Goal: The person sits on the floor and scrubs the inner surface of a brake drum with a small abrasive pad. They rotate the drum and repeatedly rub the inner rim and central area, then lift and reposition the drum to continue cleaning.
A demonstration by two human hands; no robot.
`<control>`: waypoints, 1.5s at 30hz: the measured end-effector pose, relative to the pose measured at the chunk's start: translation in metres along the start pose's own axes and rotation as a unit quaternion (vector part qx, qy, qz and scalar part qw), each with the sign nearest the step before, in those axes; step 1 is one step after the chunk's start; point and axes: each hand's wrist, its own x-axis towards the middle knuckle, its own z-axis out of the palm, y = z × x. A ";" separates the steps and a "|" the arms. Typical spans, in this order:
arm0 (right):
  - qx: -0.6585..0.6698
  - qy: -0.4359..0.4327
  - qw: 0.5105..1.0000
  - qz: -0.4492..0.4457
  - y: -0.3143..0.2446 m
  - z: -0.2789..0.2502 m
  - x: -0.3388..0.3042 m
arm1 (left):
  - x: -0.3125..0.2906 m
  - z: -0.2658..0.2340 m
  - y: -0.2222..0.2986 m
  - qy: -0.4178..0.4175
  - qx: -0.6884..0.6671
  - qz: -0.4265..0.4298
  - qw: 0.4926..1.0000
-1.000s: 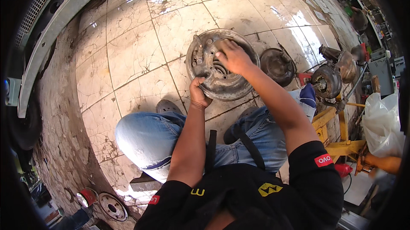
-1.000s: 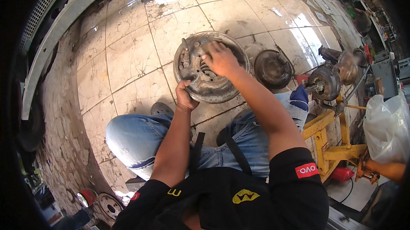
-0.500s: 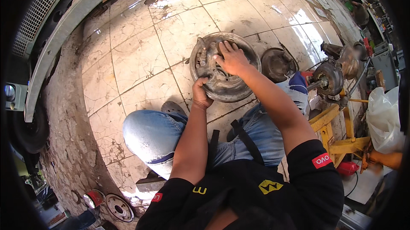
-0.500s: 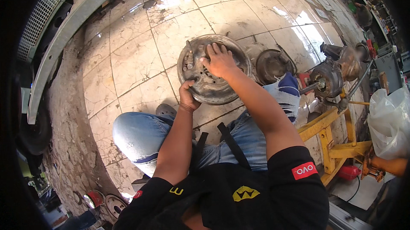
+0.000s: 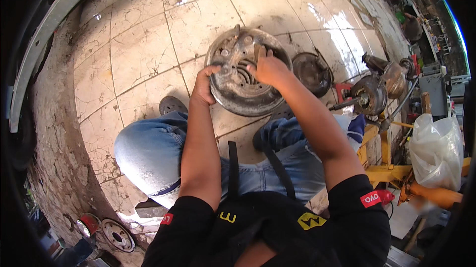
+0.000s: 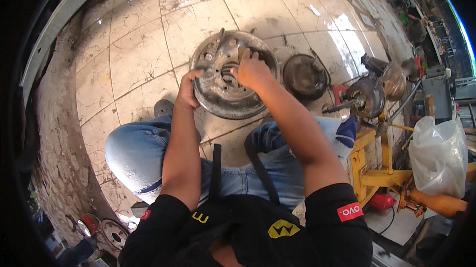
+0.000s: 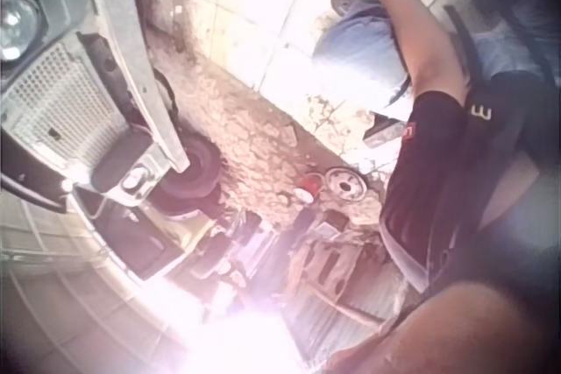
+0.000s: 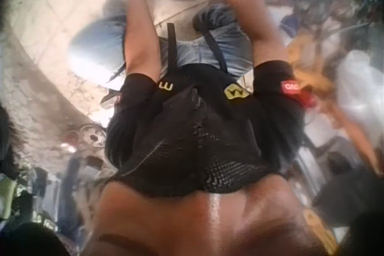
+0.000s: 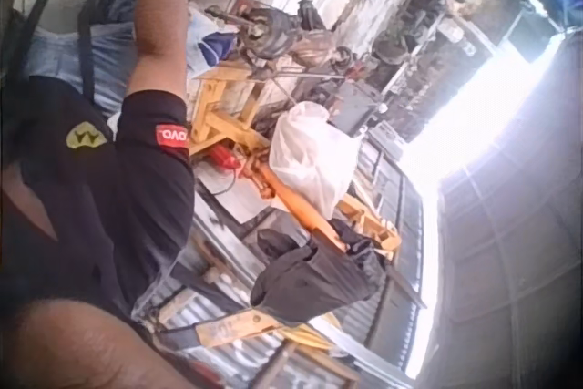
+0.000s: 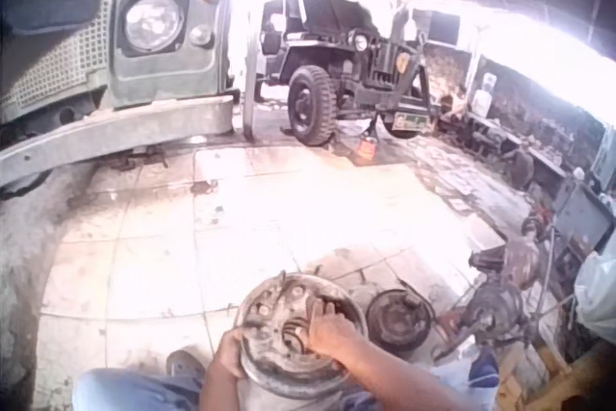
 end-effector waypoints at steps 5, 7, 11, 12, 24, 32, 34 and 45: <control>-0.097 0.239 0.958 -0.128 0.018 0.045 0.001 | 0.004 0.003 -0.011 0.011 0.006 0.029 1.000; -0.011 0.241 0.958 -0.158 0.026 0.048 0.003 | 0.006 -0.006 -0.010 0.004 -0.012 0.024 1.000; 0.050 0.283 0.944 -0.159 0.026 0.064 0.014 | 0.008 -0.002 -0.014 0.005 -0.037 0.007 0.999; 0.019 0.291 0.940 -0.178 0.012 0.062 0.001 | 0.005 -0.004 -0.016 0.004 -0.036 0.021 0.999; 0.056 0.292 0.946 -0.132 0.017 0.054 0.003 | 0.006 -0.004 -0.017 -0.001 -0.015 0.041 0.999; -0.005 0.248 0.965 -0.090 0.012 0.050 -0.002 | 0.003 -0.001 -0.018 0.010 -0.010 0.056 0.998; -0.009 0.241 0.952 -0.191 0.019 0.049 0.000 | -0.001 0.004 -0.017 0.003 -0.013 0.051 0.999; 0.052 0.312 0.942 -0.113 0.021 0.063 0.005 | 0.006 0.002 -0.023 -0.015 0.003 0.083 0.996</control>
